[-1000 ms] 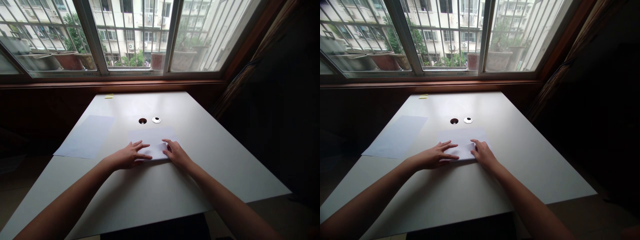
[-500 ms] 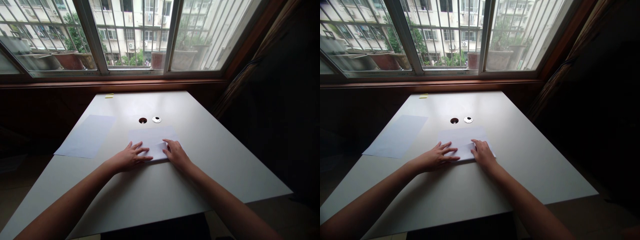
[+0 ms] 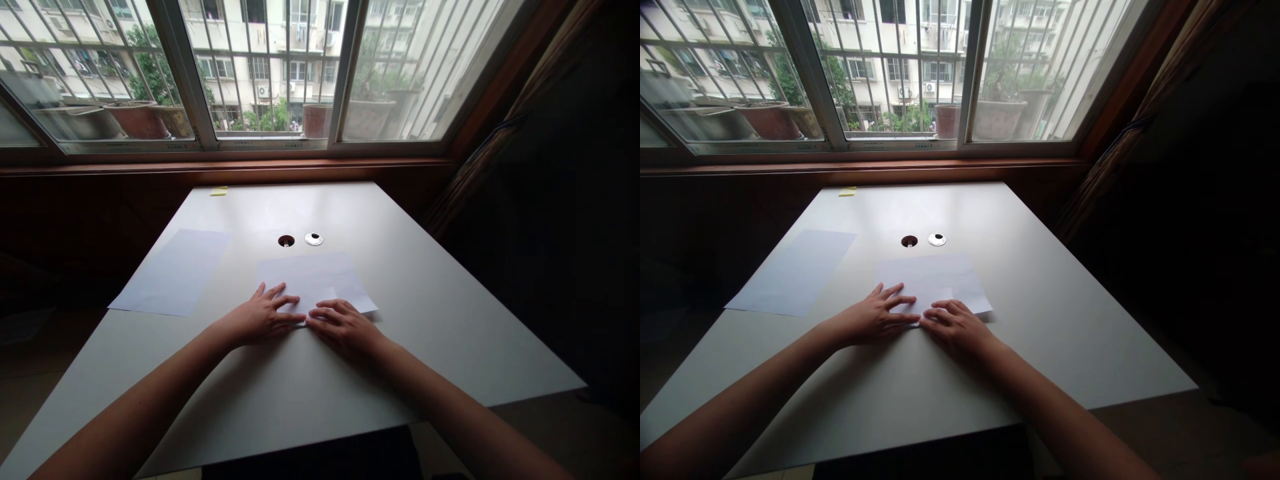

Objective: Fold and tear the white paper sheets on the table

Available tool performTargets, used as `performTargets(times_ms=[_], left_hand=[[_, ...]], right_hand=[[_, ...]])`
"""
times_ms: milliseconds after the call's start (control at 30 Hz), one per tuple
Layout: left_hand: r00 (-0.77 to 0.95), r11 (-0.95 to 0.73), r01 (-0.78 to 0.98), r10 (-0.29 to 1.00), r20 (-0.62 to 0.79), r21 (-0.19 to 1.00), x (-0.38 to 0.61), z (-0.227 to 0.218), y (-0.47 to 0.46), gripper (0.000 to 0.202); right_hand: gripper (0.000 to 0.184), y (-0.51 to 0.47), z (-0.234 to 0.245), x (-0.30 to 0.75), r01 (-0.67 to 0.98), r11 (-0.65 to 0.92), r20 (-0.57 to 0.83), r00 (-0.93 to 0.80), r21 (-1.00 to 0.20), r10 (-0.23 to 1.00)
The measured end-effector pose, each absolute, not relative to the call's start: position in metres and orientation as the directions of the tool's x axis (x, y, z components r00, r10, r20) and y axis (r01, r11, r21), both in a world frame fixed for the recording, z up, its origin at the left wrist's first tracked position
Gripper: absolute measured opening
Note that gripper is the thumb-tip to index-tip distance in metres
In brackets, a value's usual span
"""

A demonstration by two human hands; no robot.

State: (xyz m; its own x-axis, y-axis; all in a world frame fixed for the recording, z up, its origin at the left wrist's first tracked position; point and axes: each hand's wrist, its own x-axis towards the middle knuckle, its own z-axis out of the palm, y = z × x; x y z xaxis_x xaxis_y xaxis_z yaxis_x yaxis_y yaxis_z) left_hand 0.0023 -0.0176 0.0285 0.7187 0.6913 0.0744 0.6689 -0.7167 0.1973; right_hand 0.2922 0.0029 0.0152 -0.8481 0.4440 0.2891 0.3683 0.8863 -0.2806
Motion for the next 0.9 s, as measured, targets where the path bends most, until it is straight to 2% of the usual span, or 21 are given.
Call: performTargets(times_ms=[500,700,900], left_hand=[[0.731,-0.725,0.664,0.681,0.043,0.185,0.0,0.0273,-0.0206,0.053],[0.735,-0.727,0.66,0.677,0.039,0.191,-0.001,0.0268,-0.0229,0.052],[0.742,-0.733,0.66,0.671,0.012,0.161,-0.0007,0.0297,-0.0226,0.056]], right_hand=[[0.047,0.004,0.023,0.2951,0.324,0.916,0.206,-0.905,-0.237,0.373],[0.049,0.005,0.0218,0.2979,0.318,0.916,0.233,-0.898,-0.246,0.374],[0.047,0.0053,0.0191,0.2981,0.321,0.93,0.253,-0.899,-0.177,0.358]])
